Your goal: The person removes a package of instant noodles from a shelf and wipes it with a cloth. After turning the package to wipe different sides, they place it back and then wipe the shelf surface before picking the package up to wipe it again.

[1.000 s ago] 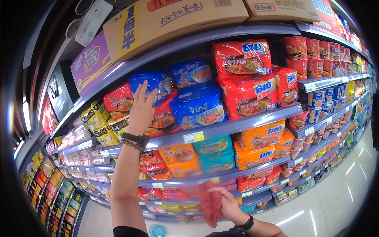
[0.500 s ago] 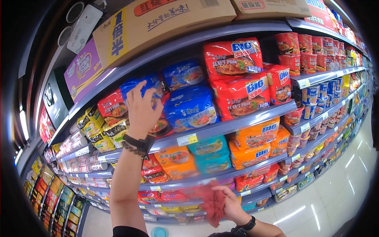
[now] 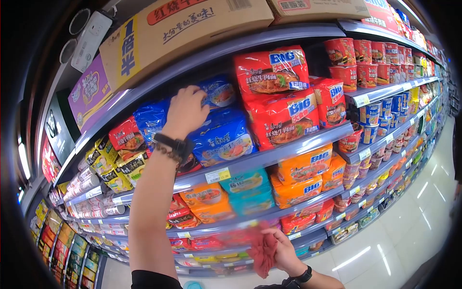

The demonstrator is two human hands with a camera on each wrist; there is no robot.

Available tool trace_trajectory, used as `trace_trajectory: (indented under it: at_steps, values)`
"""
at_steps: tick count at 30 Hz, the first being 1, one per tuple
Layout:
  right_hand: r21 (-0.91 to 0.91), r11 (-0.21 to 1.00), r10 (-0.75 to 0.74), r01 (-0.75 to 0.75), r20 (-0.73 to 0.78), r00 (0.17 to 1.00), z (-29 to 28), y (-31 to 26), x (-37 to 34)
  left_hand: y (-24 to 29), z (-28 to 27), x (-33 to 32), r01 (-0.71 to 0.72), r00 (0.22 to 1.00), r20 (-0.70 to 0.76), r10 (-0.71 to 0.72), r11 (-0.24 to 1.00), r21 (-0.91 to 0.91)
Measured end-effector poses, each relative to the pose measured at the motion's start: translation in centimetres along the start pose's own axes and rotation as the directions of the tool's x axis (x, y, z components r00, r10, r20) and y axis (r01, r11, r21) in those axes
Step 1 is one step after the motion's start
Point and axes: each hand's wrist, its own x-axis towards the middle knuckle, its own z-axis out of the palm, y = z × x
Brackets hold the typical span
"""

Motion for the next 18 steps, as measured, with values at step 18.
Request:
trace_trajectory:
  at_steps: [18]
  values:
    - [0.057,0.992,-0.106,0.114,-0.125,0.986,-0.2,-1.3,-1.4,-0.6,4.5,6.0,0.142,0.952,0.236,-0.196,0.963,0.230]
